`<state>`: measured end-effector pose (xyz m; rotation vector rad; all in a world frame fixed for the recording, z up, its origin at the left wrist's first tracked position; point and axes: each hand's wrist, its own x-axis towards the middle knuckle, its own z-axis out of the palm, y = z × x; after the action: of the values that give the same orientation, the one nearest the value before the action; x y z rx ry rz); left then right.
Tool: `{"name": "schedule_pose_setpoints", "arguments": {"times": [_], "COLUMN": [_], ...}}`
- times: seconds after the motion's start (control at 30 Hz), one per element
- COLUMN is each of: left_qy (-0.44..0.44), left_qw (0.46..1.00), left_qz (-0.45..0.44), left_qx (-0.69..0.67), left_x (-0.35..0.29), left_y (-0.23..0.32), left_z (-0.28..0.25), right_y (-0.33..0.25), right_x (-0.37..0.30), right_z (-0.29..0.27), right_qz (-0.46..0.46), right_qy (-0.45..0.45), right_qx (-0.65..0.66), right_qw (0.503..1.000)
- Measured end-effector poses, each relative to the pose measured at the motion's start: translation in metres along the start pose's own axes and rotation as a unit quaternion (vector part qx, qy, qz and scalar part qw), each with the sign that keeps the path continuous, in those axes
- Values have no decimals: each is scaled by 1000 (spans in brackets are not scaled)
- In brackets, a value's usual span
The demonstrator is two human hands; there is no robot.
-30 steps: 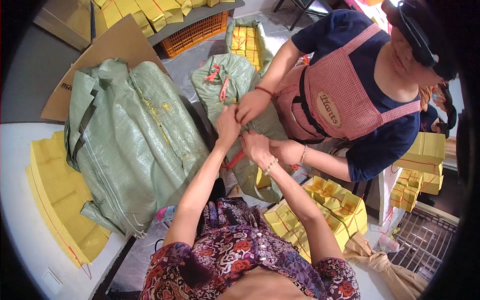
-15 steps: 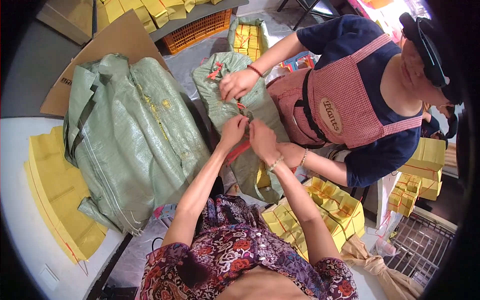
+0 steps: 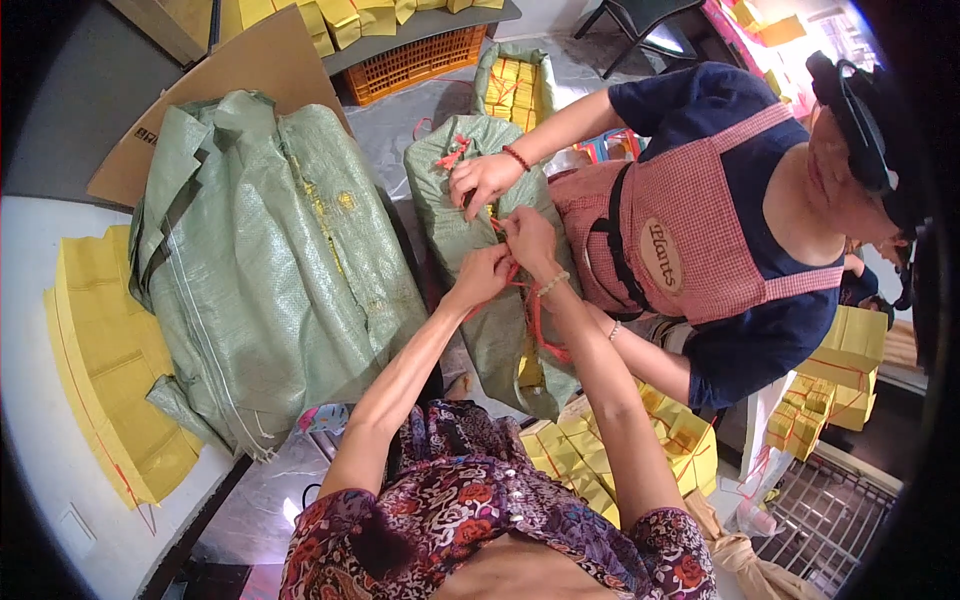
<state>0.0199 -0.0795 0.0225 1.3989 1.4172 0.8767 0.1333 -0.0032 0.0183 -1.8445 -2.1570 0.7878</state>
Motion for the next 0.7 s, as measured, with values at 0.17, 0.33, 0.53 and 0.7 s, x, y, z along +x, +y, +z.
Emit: {"name": "schedule_pose_setpoints", "arguments": {"times": [0.17,0.33,0.53,0.7], "left_qy": [49,89,84,212], "left_qw": [997,994,993,975], "left_qz": [-11,-43,79,-62], "left_qx": [-55,-49,-13,-38], "left_x": [-12,-25,-16,2], "left_y": [-9,-5,-5,-16], "left_z": [8,9,1,-42], "right_y": [-20,-40,14,-22], "right_x": [-5,-26,-21,-26], "right_z": [-4,-30,12,3], "right_qz": [-2,71,133,215], "right_qy": [20,-91,-82,-105], "right_qx": [7,-120,277,431], "right_qw": [1000,986,948,870]}}
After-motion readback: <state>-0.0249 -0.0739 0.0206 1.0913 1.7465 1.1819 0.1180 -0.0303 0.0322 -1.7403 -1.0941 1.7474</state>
